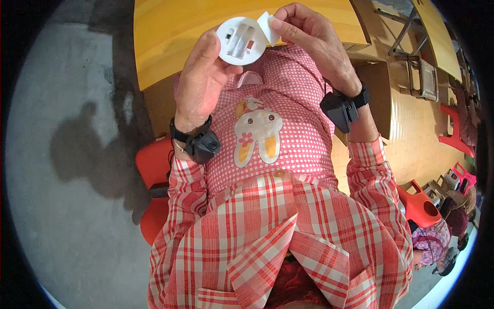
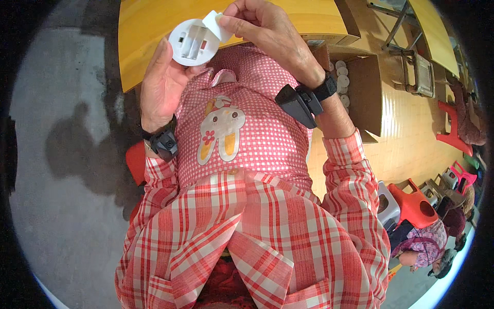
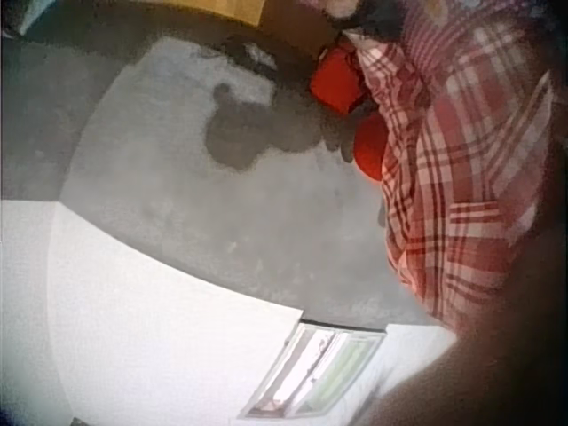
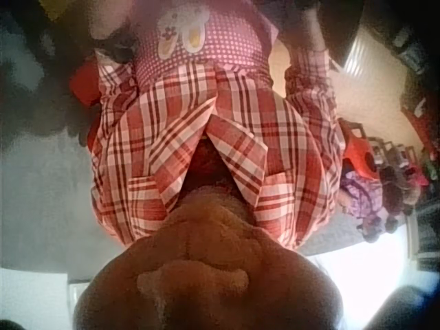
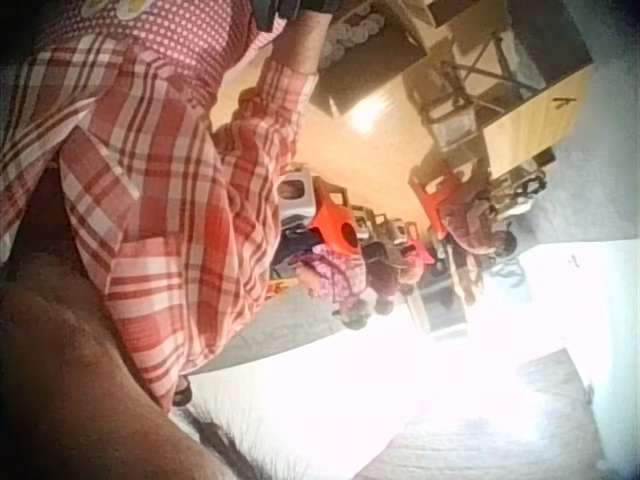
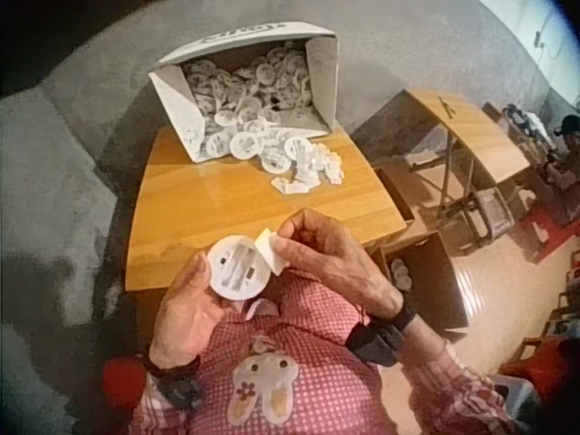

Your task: Assembling small white plastic components by hand at a workbench and placing them into a box.

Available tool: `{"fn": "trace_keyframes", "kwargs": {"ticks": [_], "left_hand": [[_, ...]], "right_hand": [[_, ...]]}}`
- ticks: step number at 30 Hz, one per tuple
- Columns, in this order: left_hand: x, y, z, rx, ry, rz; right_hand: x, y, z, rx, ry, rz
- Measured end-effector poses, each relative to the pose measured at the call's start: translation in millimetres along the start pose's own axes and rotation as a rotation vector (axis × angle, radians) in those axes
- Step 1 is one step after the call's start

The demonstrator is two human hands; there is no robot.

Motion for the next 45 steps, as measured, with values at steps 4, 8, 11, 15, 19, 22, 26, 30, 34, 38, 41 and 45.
{"fn": "trace_keyframes", "kwargs": {"ticks": [4, 8, 11, 15, 19, 22, 26, 30, 34, 38, 41, 45], "left_hand": [[-2, 1, 5, -0.015, -0.167, -0.034], [-3, -7, 15, 0.031, -0.214, -0.059], [-4, -8, 12, 0.065, -0.226, -0.064], [-1, -3, 2, 0.081, -0.21, -0.083], [-1, -2, -2, -0.031, -0.179, -0.122], [-2, -1, -6, -0.166, -0.205, -0.227], [2, 3, -15, -0.112, -0.172, -0.16], [3, 4, -17, -0.135, -0.17, -0.168], [5, 4, -18, -0.116, -0.157, -0.16], [4, 2, -16, -0.13, -0.162, -0.178], [4, 2, -17, -0.138, -0.16, -0.178], [3, 2, -17, -0.142, -0.174, -0.177]], "right_hand": [[-10, 25, 11, -0.183, -0.282, 0.777], [4, 23, 14, 0.219, 0.086, 0.198], [6, 19, 6, 0.199, 0.087, 0.225], [8, 9, -7, 0.348, 0.102, 0.288], [14, -7, -23, 0.588, 0.242, 0.329], [14, -33, -29, 0.712, 0.226, 0.39], [15, -38, -33, 0.661, 0.29, 0.553], [-1, -18, -28, 0.737, 0.349, 0.988], [-3, -8, -28, 0.797, 0.398, 1.373], [-2, -9, -29, 0.835, 0.401, 1.361], [-3, -8, -29, 0.801, 0.395, 1.349], [-4, -8, -28, 0.843, 0.398, 1.386]]}}
Point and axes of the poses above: each hand's wrist, its own x-axis away from the middle knuckle, its own z-axis out of the back of the hand, y = z × x, the point moved 2 cm from there along -x, towards the middle knuckle, and after that the axes turned 4 degrees about z, right-handed, at the moved point
